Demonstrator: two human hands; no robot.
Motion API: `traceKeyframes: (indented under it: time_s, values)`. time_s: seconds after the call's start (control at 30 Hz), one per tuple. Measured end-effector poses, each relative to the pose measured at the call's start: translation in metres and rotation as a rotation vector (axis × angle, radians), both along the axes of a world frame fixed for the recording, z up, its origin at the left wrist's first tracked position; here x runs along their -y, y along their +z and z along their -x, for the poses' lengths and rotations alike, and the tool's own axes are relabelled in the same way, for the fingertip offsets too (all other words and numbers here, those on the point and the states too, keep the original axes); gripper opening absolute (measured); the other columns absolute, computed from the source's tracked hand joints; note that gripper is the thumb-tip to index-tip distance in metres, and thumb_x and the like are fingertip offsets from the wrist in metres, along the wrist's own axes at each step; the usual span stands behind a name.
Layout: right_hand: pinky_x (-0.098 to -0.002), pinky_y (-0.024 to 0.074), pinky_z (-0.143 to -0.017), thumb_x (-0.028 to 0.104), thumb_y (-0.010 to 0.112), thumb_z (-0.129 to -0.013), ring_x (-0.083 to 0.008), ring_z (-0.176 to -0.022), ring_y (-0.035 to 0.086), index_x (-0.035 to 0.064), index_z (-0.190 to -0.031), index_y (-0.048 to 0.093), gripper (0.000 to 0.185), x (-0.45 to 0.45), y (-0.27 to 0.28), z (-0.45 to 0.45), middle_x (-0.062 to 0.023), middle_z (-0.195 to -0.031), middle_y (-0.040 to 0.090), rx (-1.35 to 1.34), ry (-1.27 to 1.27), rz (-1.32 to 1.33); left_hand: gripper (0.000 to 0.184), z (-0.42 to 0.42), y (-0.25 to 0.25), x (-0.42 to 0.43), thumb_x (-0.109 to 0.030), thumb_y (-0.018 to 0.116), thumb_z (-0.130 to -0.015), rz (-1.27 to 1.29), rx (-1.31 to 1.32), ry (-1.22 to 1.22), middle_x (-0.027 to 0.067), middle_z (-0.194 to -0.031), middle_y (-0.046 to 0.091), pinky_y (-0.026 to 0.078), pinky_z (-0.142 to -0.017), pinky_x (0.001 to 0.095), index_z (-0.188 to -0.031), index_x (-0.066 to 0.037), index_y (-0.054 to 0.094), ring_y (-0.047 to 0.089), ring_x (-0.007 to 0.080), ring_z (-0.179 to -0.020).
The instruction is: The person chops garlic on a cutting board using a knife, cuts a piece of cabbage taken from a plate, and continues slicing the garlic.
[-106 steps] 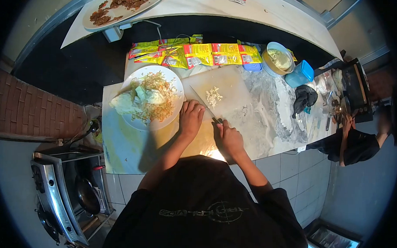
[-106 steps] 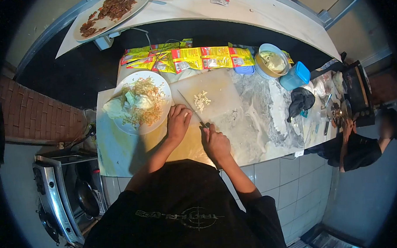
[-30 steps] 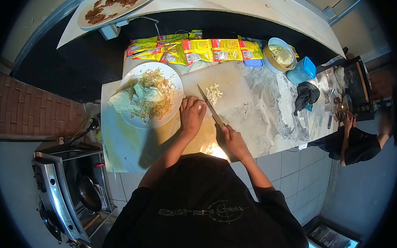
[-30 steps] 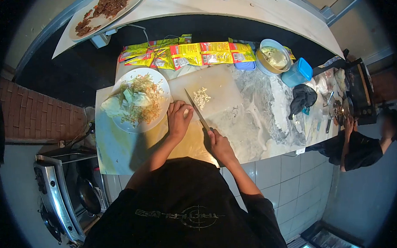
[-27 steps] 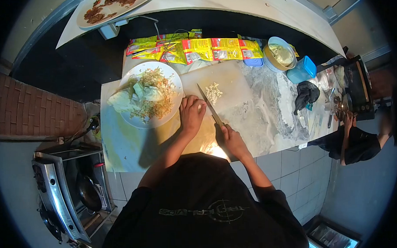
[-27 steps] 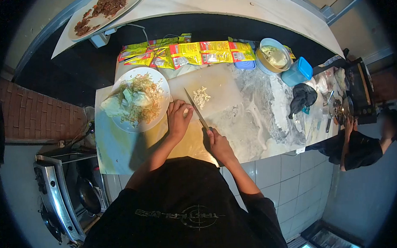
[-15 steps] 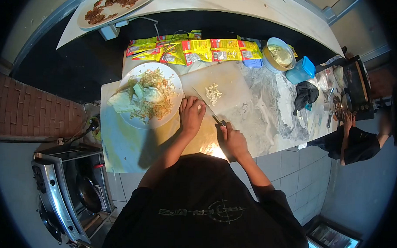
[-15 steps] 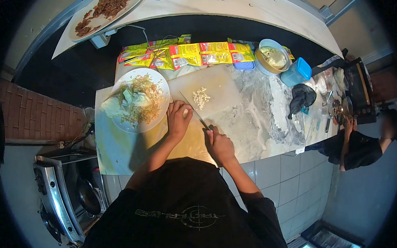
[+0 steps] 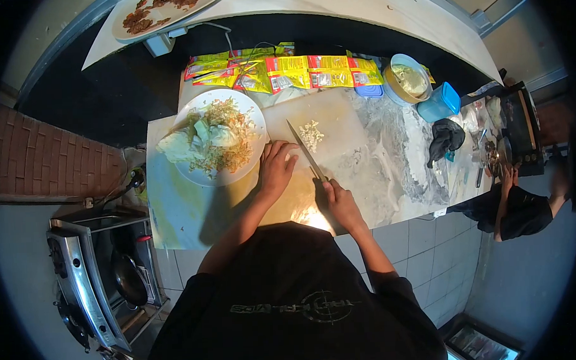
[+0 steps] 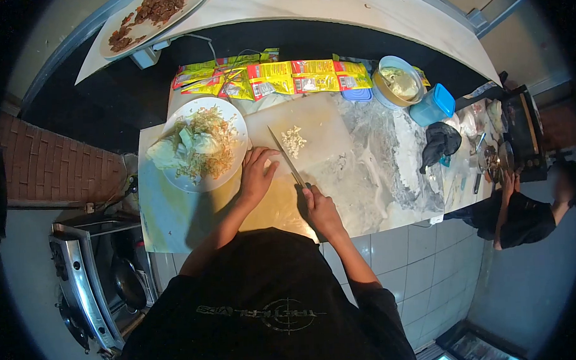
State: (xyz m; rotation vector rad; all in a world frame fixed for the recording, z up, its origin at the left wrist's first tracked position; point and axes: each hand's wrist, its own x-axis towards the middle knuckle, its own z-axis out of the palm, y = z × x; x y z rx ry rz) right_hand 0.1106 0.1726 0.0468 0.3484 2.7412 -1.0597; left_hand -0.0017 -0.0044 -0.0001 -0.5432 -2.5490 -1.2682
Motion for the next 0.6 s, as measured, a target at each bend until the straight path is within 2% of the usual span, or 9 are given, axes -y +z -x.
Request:
traceKeyframes:
  time_s: [0.07,0.3,0.37,0.47,0.6]
  values:
    - [-0.0595,0.0470,-0.062,0.036,0.040,-0.104,-0.0533,-0.074,0.059,0.0011,-0.101,0.055,0.038,0.001,0.003,0.000,-0.0318,-0.075,0.062,0.036,0.025,0.044,0.035,-0.004,0.004,0.004,-0.013,0.072,-0.081,0.014,0.047,-0.065,0.0090,-0.110,0.057,0.041,-0.095,0.0416,-0.114,-0.009,0.061,0.052,0.0310,-0.108]
    - [-0.0590,0.0482,-0.063,0.036,0.039,-0.104,-0.0529,-0.074,0.060,0.0010,-0.103,0.055,0.039,-0.001,-0.001,0.002,-0.0320,-0.076,0.062,0.003,-0.018,-0.057,0.041,-0.020,0.031,0.012,-0.008,0.072,-0.079,-0.013,0.025,-0.121,0.0118,-0.118,0.052,0.042,-0.096,0.0417,-0.118,-0.006,0.057,0.050,0.0333,-0.113]
    - [-0.0591,0.0480,-0.064,0.037,0.039,-0.104,-0.0530,-0.075,0.060,0.0009,-0.103,0.055,0.040,-0.002,-0.002,0.001,-0.0323,-0.077,0.062,-0.017,-0.012,-0.056,0.036,-0.021,0.031,0.017,-0.003,0.068,-0.080,0.105,-0.060,-0.094,0.0105,-0.115,0.054,0.043,-0.094,0.0416,-0.114,-0.006,0.059,0.051,0.0327,-0.109]
    - [-0.0595,0.0477,-0.064,0.038,0.040,-0.104,-0.0536,-0.076,0.060,0.0006,-0.103,0.055,0.040,-0.002,-0.003,-0.003,-0.0328,-0.078,0.062,0.043,0.004,-0.002,0.029,-0.018,0.015,0.021,0.001,0.065,-0.080,0.159,-0.007,-0.092,0.0093,-0.111,0.056,0.044,-0.091,0.0422,-0.108,-0.006,0.063,0.052,0.0323,-0.105]
    - [-0.0595,0.0477,-0.065,0.038,0.039,-0.104,-0.0540,-0.076,0.059,0.0003,-0.104,0.055,0.041,0.006,-0.005,-0.009,-0.0330,-0.077,0.062,0.006,0.012,0.038,0.021,-0.012,0.013,0.015,0.001,0.065,-0.080,0.097,0.006,-0.049,0.0084,-0.106,0.058,0.045,-0.087,0.0422,-0.101,-0.005,0.066,0.053,0.0318,-0.099]
